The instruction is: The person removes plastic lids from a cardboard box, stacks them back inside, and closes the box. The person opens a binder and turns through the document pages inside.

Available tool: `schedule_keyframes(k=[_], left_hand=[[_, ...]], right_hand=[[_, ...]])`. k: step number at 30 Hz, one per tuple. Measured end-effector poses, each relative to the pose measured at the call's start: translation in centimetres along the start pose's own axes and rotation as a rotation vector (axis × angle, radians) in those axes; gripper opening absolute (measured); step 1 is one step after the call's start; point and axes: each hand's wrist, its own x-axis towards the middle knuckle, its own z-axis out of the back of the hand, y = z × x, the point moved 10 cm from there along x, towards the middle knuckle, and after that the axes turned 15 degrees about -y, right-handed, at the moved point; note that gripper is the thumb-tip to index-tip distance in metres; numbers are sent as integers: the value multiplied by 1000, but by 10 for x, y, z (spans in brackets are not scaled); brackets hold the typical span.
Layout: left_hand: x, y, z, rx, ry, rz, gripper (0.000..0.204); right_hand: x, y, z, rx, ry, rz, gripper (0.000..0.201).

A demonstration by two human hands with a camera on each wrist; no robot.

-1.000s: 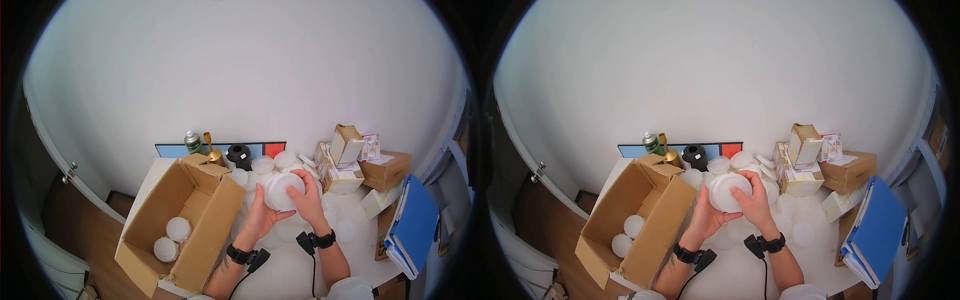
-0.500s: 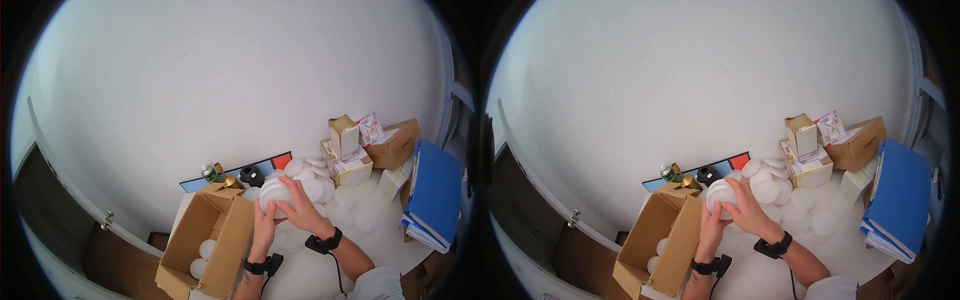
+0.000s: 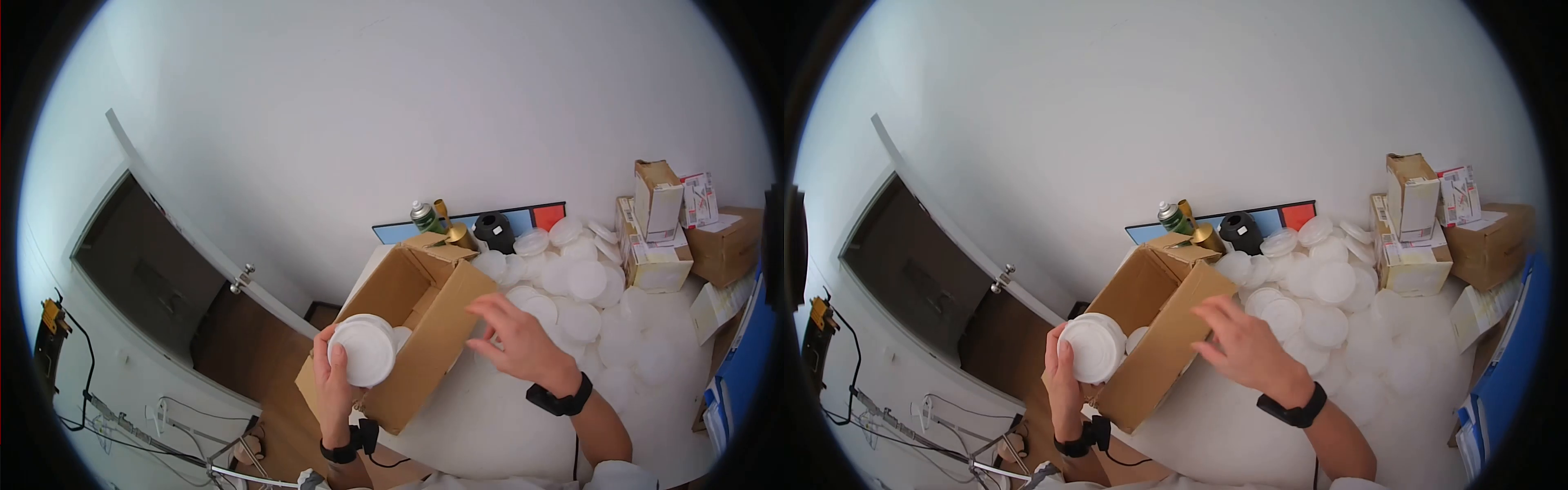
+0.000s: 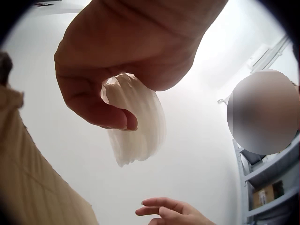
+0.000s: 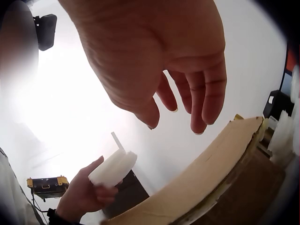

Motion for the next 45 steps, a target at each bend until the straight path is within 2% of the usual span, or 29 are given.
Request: schedule_keyframes(k=[1, 2, 3, 5, 7, 9, 10, 11, 13, 15, 17, 18, 20, 21, 23, 25, 27, 29, 30, 31, 33, 34, 36, 37, 39, 40, 42, 43, 45], left_hand=[[7, 20, 9, -39, 13, 139, 47], [13, 39, 15, -84, 28, 275, 50], [26, 49, 27, -87, 2, 272, 50], [24, 77, 22, -430, 170, 641, 54], [36, 71, 26, -437, 147, 646, 56], [44, 68, 25, -296, 172, 667, 56], [47, 65, 21, -292, 264, 646, 55], [52, 65, 21, -302, 259, 650, 55], [52, 64, 12, -191, 382, 657, 53], [54, 61, 2, -149, 420, 652, 52], [51, 58, -6, -101, 460, 659, 51], [49, 51, -14, -111, 528, 649, 51], [38, 45, -29, -128, 594, 649, 51], [34, 47, -38, -116, 548, 663, 51], [30, 45, -46, -113, 512, 677, 52], [12, 23, -71, -81, 812, 504, 53], [4, 17, -81, -78, 833, 539, 50], [24, -11, -79, 191, 644, -35, 50], [25, -24, -76, 237, 542, -147, 48], [21, -27, -78, 239, 555, -152, 48], [17, -42, -80, 331, 532, -349, 39], [17, -43, -81, 330, 542, -355, 39], [10, -55, -86, 381, 595, -555, 38], [13, -56, -85, 382, 600, -559, 38], [8, -35, -91, 335, 819, -296, 58], [8, -36, -92, 337, 826, -299, 58], [5, -37, -96, 350, 863, -328, 79], [4, -39, -98, 349, 866, -328, 79], [8, -41, -99, 319, 839, -205, 78]], right_hand=[[-1, 19, -21, -62, 13, 144, 56], [2, 25, -39, -55, 33, 162, 56], [4, 34, -66, -134, 117, 229, 56], [2, 44, -104, -196, 219, 318, 55], [1, 31, -135, -384, 388, 256, 55], [-4, 36, -142, -362, 416, 265, 52], [-9, 38, -142, -342, 425, 248, 50], [-16, 43, -139, -348, 435, 252, 50], [-31, 57, -128, -379, 450, 209, 47], [-39, 67, -118, -408, 467, 214, 49], [-46, 73, -110, -352, 512, 187, 62], [-41, 74, -105, -358, 524, 182, 62], [-15, 52, -84, 112, 351, -322, 85], [-10, 49, -84, 107, 355, -330, 85], [10, 50, -64, 448, 79, -303, 105], [11, 40, -70, 472, 78, -304, 111], [17, 61, -63, 316, 3, -4, 106], [16, 56, -59, 322, -13, -54, 103], [15, 52, -58, 330, -19, -98, 101], [15, 52, -54, 330, -32, -102, 101], [15, 49, -55, 326, 5, -135, 98], [15, 48, -53, 325, -6, -136, 98], [15, 51, -50, 334, -25, -101, 97], [16, 51, -48, 335, -32, -101, 97], [16, 46, -46, 321, -46, -137, 97], [17, 46, -45, 322, -54, -139, 97], [18, 45, -43, 297, -51, -129, 96], [18, 44, -43, 295, -54, -131, 96], [17, 46, -44, 281, -48, -113, 95]])
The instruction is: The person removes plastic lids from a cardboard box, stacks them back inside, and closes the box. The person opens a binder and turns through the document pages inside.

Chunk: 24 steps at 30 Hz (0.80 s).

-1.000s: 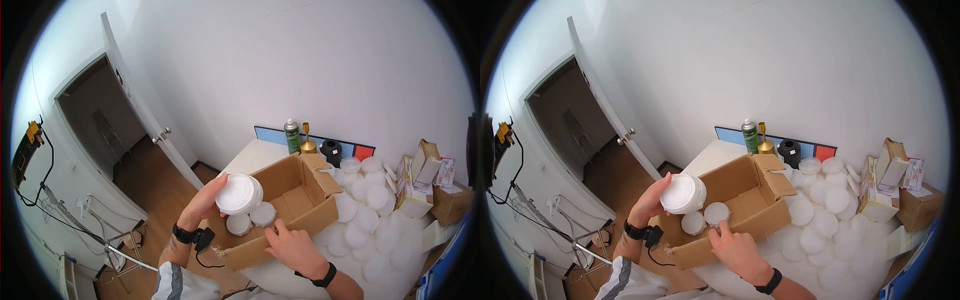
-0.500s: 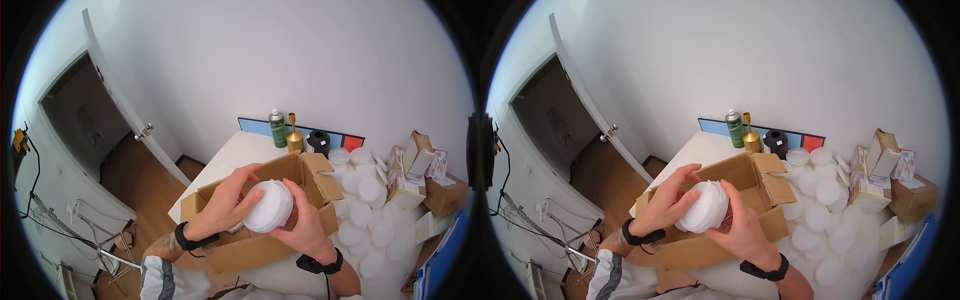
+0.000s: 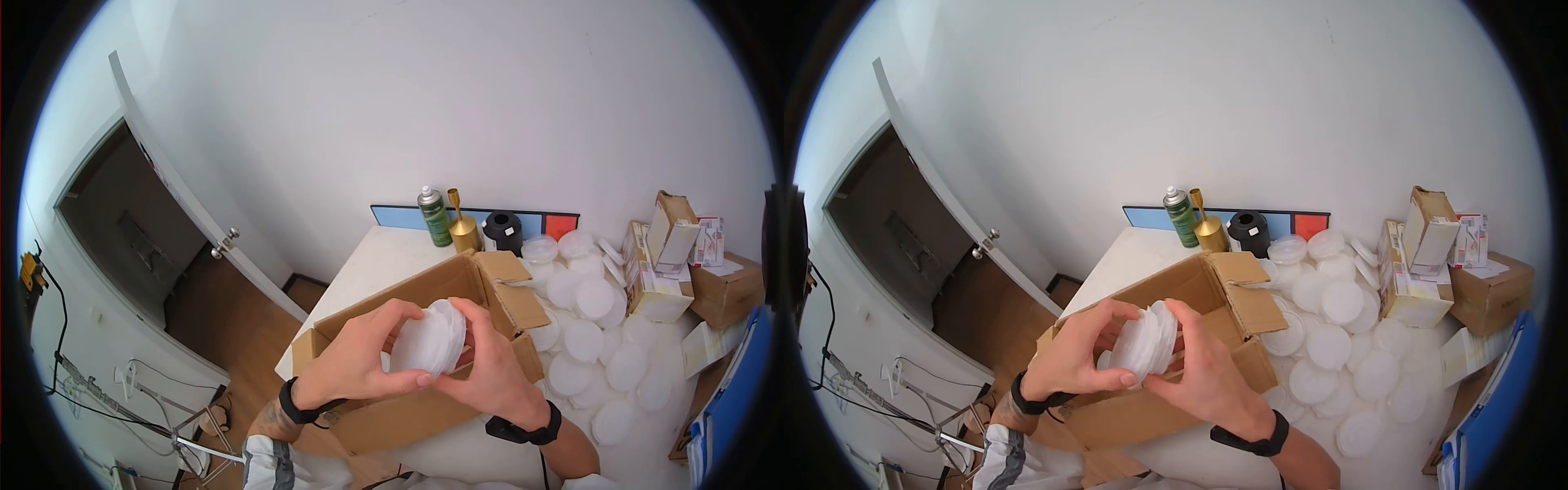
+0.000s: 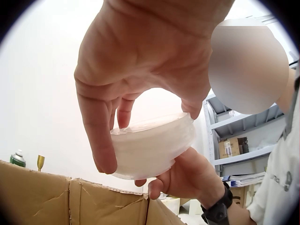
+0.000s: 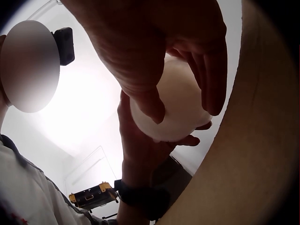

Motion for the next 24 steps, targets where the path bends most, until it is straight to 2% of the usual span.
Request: schedule_keyframes(k=[1, 3, 7, 10, 14, 16, 19, 24], left_hand=[[1, -2, 1, -1, 0, 1, 78], [5, -7, 17, -7, -141, -19, 79], [8, -5, 13, -34, -156, -54, 81], [4, 6, 0, -37, -18, 18, 93], [3, -7, -2, -9, 15, -36, 87], [3, 5, -4, -135, -7, 103, 87], [3, 4, -8, -206, 23, 161, 86], [13, -2, -10, -389, 39, 103, 79]], right_hand=[[0, 0, -1, -1, 1, -1, 95], [0, 2, -2, 48, -4, -7, 94], [0, 2, -1, 65, 24, -1, 95], [-1, 5, -4, 134, 75, 23, 95], [-1, 1, -1, 147, 92, -20, 95], [-2, 2, -1, 166, 94, -11, 95], [-1, 4, 3, 188, 66, -3, 95], [7, 2, 14, 323, 20, -130, 97]])
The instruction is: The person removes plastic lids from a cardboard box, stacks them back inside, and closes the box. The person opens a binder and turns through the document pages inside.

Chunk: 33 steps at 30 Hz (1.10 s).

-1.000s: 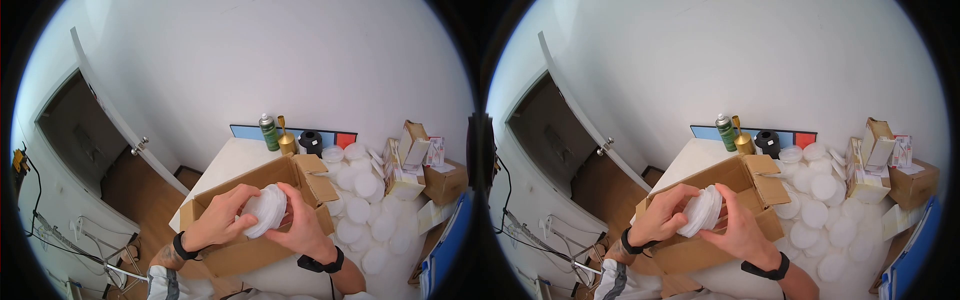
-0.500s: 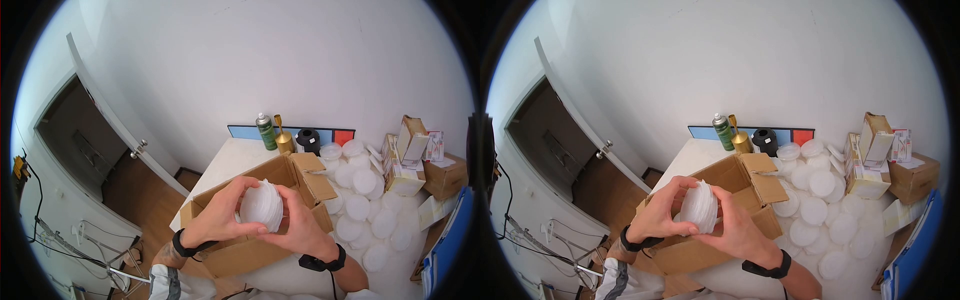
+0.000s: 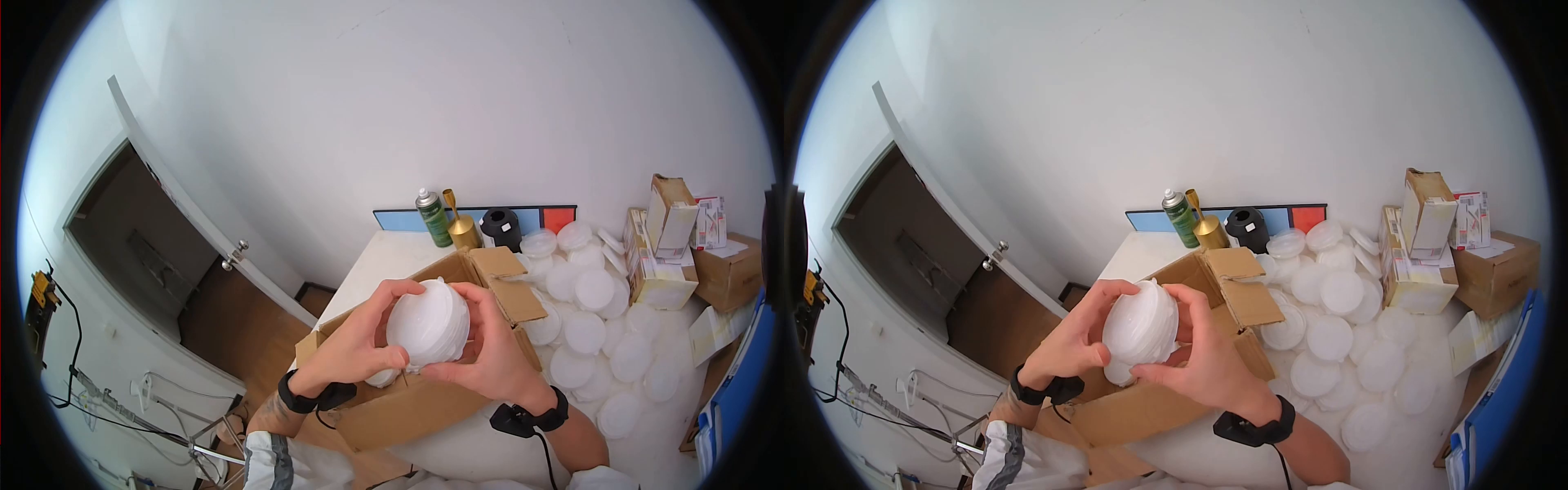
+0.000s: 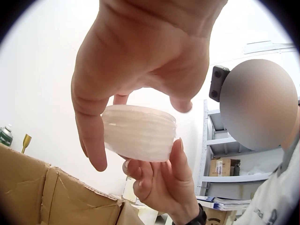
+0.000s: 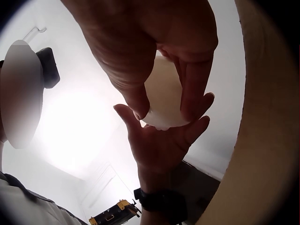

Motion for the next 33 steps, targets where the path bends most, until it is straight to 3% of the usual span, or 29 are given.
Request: schedule_keyframes(k=[2, 4, 6, 8, 10, 11, 13, 15, 16, 20, 22, 24, 25, 26, 28, 30, 32, 33], left_hand=[[9, -9, -1, -80, -8, 7, 75], [16, -13, -7, -99, 32, 161, 65], [30, -32, 0, 90, 10, 55, 53], [45, -39, 16, 288, -149, 0, 52], [54, -35, 18, 585, -188, -172, 50], [57, -24, 16, 580, -187, -177, 50], [53, 26, -7, 796, 24, -104, 49], [53, 78, -25, 774, 102, -88, 49], [52, 98, -34, 794, 162, -4, 50], [62, 167, -57, 683, 138, -44, 59], [55, 179, -67, 634, 105, -96, 62], [42, 197, -76, 967, 213, -144, 66], [40, 189, -79, 1034, 177, -228, 63], [38, 188, -83, 1012, 190, -231, 63], [41, 196, -75, 1301, 219, -130, 63], [39, 187, -78, 1231, 253, -175, 63], [37, 189, -87, 1169, 227, -233, 66], [36, 190, -93, 1178, 225, -332, 67]], right_hand=[[4, -6, 5, 84, -13, 2, 99], [5, -8, 8, 164, -14, -11, 101], [8, -7, 17, 139, -64, -60, 104], [11, 2, 32, 128, -97, -84, 100], [17, 7, 65, 61, -276, -62, 90], [19, 14, 76, 44, -310, -18, 78], [21, 21, 93, 29, -348, -14, 74], [22, 28, 105, 9, -405, -5, 66], [23, 29, 107, 6, -400, 3, 66], [23, 25, 110, -60, -365, -32, 63], [23, 23, 113, -91, -348, -48, 62], [21, 23, 117, -162, -308, -51, 55], [20, 25, 123, -178, -317, -58, 55], [19, 27, 126, -258, -281, -73, 52], [17, 26, 135, -362, -256, -116, 49], [10, 21, 139, -694, -142, -141, 47], [4, 9, 151, -841, -125, -159, 43], [1, -4, 161, -983, -99, -189, 40]])
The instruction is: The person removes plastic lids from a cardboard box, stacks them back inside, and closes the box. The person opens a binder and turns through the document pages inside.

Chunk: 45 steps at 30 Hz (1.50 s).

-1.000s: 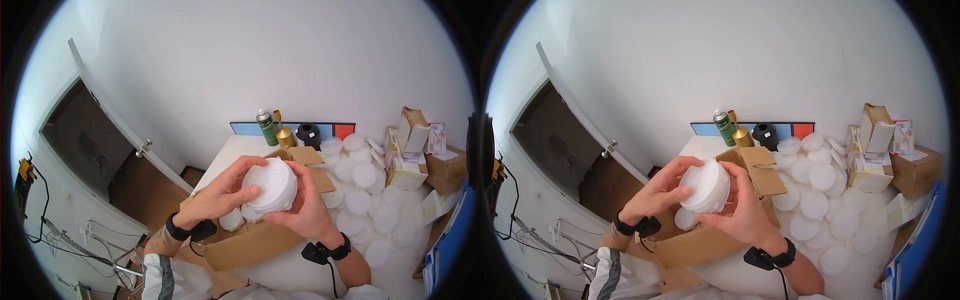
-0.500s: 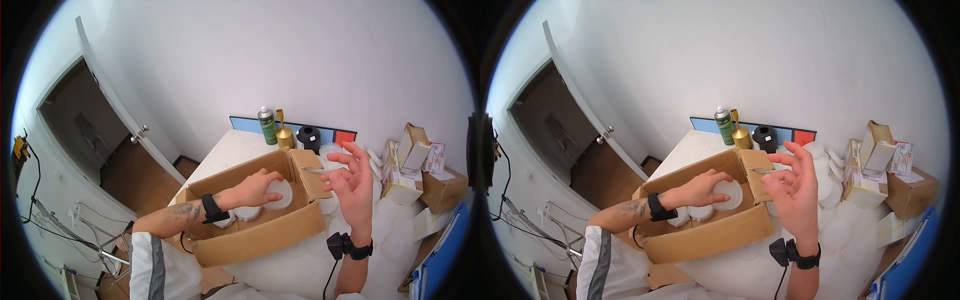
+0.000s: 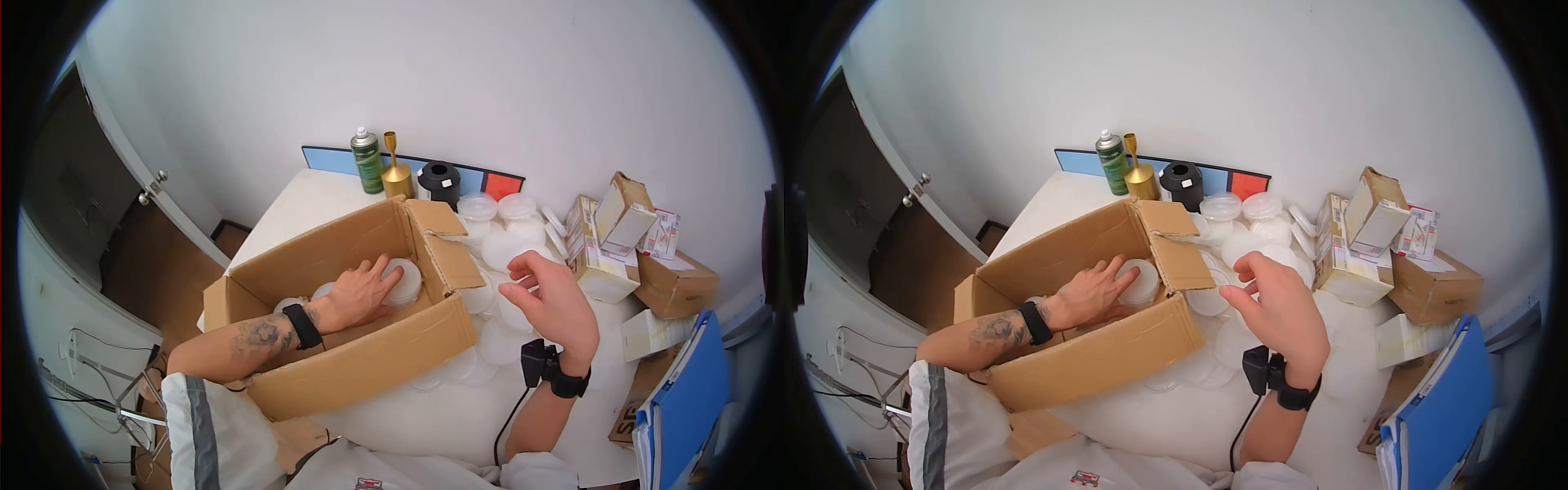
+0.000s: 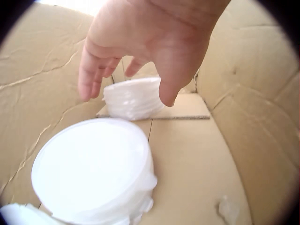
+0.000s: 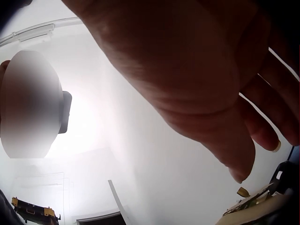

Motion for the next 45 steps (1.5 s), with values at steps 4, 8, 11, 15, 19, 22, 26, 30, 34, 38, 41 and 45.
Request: schedule_keyframes(k=[4, 8, 11, 15, 19, 22, 26, 30, 34, 38, 41, 45], left_hand=[[-2, 8, -14, 58, 43, -23, 68], [-7, 26, -12, -10, 87, 22, 62], [-13, 30, -1, -29, 31, 40, 61], [-12, 44, -2, -34, 63, 57, 63], [-10, 63, -20, -101, 248, 126, 69], [-6, 60, -7, -93, 230, 109, 63], [-4, 47, 12, -110, 279, 132, 62], [0, 37, 17, -127, 246, 88, 60], [-1, 34, 20, -151, 227, 75, 59], [-6, 36, 29, -150, 285, 116, 61], [-3, 37, 51, -156, 239, 150, 57], [16, 29, 112, -471, 30, 199, 54]], right_hand=[[6, -40, -32, -337, 51, 37, 37], [15, -49, -86, -484, 98, 120, 53], [9, -70, -125, -606, 57, 66, 44], [22, -89, -148, -619, -40, 66, 66], [17, -48, -89, -431, -5, 72, 88], [10, -32, -29, -188, -36, -3, 103], [-4, -47, 30, -299, -157, -57, 108], [1, -74, 48, -434, -335, -156, 102], [19, -102, 3, -593, -290, -106, 100], [26, -117, -28, -691, -111, -208, 100], [27, -91, -1, -480, -214, -145, 98], [9, -14, 30, 114, -284, 17, 102]])
